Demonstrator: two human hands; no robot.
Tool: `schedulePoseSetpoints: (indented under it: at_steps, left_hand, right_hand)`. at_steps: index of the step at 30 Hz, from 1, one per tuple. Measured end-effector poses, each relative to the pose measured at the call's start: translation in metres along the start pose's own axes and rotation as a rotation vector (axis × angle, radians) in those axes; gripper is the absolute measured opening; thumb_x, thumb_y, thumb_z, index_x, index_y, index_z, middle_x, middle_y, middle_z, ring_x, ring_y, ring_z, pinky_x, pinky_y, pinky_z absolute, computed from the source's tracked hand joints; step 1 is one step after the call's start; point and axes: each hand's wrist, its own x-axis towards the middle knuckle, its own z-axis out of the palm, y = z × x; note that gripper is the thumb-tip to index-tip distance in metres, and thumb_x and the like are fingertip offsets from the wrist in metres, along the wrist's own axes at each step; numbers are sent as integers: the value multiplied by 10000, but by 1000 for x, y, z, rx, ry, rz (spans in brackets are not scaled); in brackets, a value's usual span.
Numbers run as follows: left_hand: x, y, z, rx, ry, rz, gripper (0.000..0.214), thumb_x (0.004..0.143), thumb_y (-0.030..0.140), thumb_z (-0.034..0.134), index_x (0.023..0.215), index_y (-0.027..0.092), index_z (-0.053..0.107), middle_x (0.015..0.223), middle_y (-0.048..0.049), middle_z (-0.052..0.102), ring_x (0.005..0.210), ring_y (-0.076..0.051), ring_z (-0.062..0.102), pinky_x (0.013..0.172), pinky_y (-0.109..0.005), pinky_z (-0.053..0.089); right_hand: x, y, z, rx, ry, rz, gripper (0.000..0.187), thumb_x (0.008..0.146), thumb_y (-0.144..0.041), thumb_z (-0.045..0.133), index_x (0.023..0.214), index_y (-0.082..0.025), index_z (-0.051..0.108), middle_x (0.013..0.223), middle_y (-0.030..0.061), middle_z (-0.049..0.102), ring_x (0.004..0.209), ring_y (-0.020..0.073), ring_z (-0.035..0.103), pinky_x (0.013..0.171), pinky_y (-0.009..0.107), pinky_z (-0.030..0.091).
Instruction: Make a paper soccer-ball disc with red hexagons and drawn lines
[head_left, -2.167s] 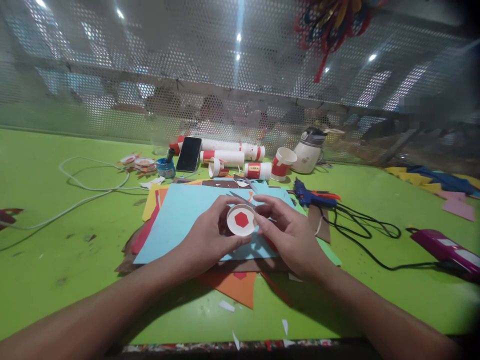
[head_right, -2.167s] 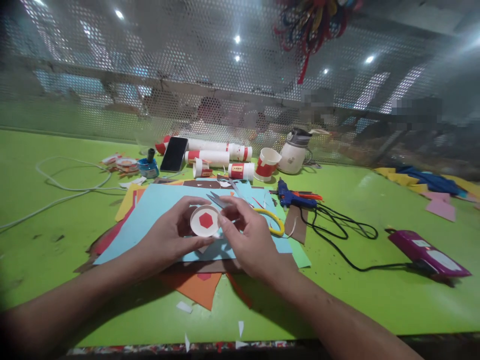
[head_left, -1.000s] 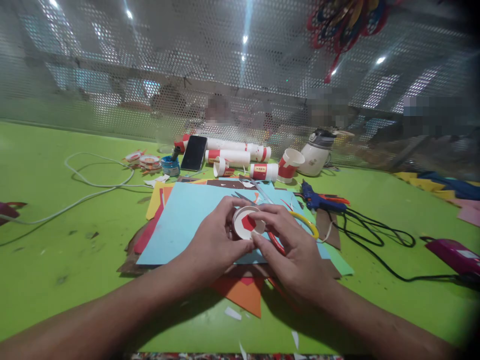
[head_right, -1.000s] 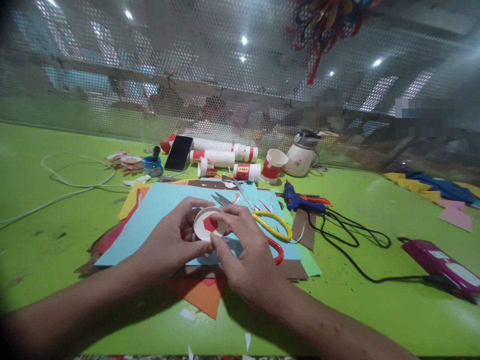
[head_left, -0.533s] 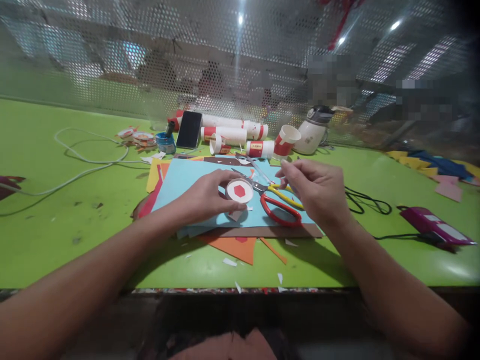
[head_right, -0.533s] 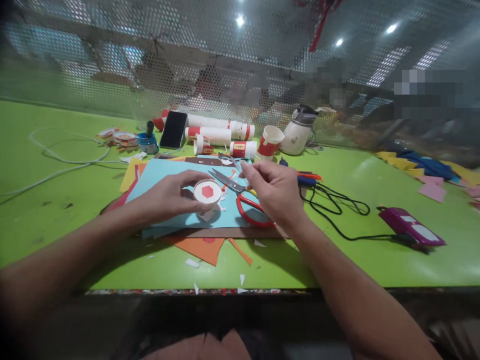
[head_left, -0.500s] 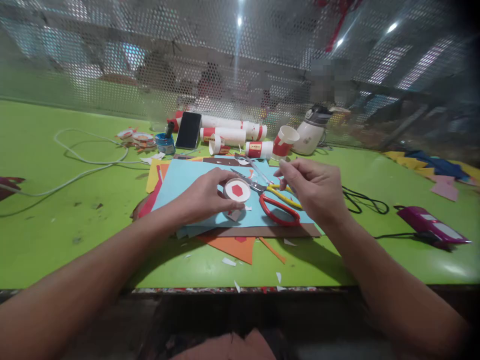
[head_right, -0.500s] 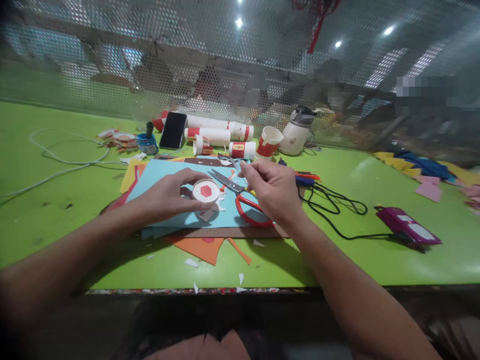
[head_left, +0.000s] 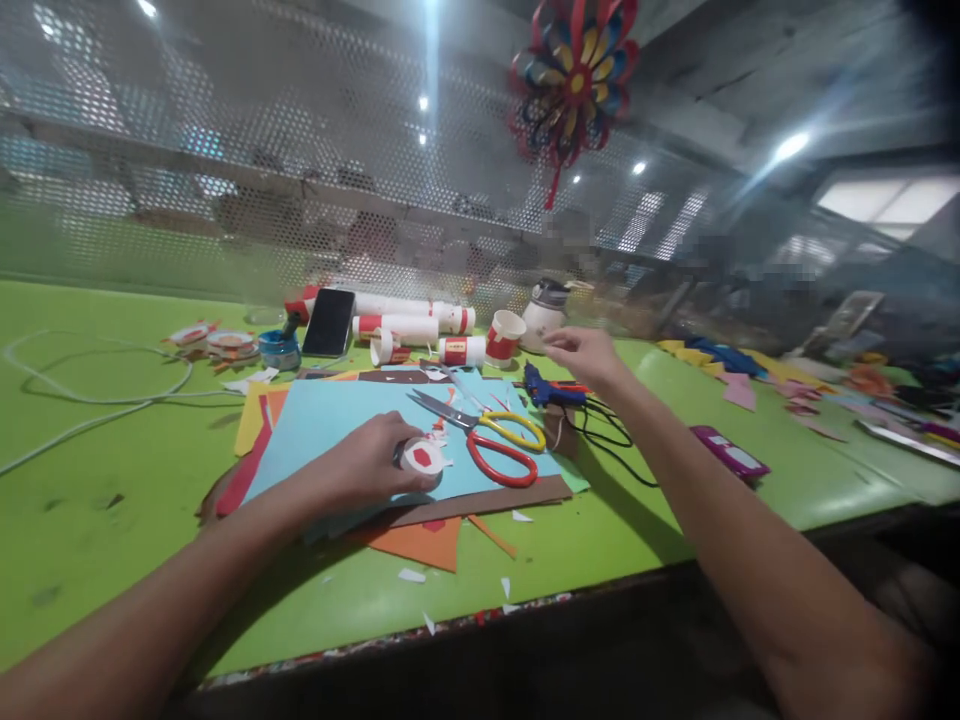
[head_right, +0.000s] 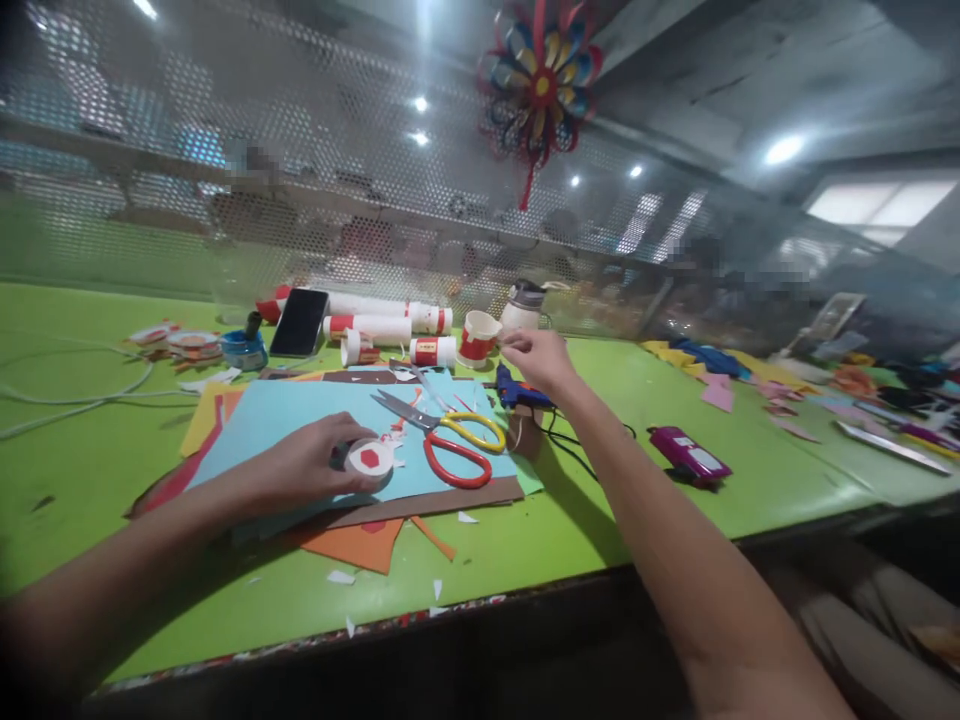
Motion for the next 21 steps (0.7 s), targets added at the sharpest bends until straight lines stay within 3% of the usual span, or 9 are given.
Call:
schedulePoseSetpoints:
  at_steps: [3, 6, 11, 16, 18, 21]
  left_hand:
    - [-3, 2, -1, 30, -21, -17, 557, 741, 530, 605, 1163, 167, 637, 1042, -112, 579, 930, -281, 582, 805, -366, 454]
    - [-6, 4, -1, 56, -18, -36, 633, 732, 514, 612, 1253, 157, 580, 1112, -133, 571, 1003, -304, 568, 859, -389, 447]
    - [-9, 1, -4, 50, -47, 4, 631, 742, 535, 599, 1266, 186, 561, 1109, -133, 583, 1006, -305, 568, 864, -412, 449]
    - [-10, -7, -10, 54, -83, 49, 627, 749, 577, 586, 1271, 233, 544, 1141, -121, 586, 1025, -296, 559, 844, -388, 449]
    - [-11, -8, -13, 52, -112, 55, 642, 739, 529, 612, 1296, 221, 525, 1135, -117, 586, 1026, -289, 554, 857, -385, 443]
    - [-11, -6, -15, 30, -139, 69, 649, 750, 537, 596, 1311, 219, 514, 1126, -109, 581, 1045, -284, 538, 880, -387, 434]
  right_hand:
    - [3, 11, 7, -125, -87, 55, 285, 926, -302, 573, 1174, -163, 590, 1183, 80, 614, 974, 211, 634, 813, 403, 541]
    - [2, 4, 23, -203, -181, 44, 280, 929, -303, 568, 1174, -170, 593, 1194, 80, 611, 983, 213, 630, 822, 405, 538]
    - [7, -27, 76, -287, -345, -57, 286, 931, -307, 565, 1181, -171, 588, 1197, 80, 609, 989, 215, 629, 828, 410, 537]
    - [22, -48, 127, -358, -421, -59, 321, 918, -297, 588, 1204, -153, 573, 1216, 105, 595, 1017, 224, 622, 845, 421, 528]
    - [28, -49, 135, -339, -439, -54, 323, 916, -297, 591, 1205, -154, 572, 1214, 103, 596, 1016, 224, 623, 842, 420, 529]
    - [35, -46, 131, -244, -420, -52, 319, 921, -299, 583, 1210, -165, 568, 1213, 91, 597, 1012, 223, 623, 837, 427, 532]
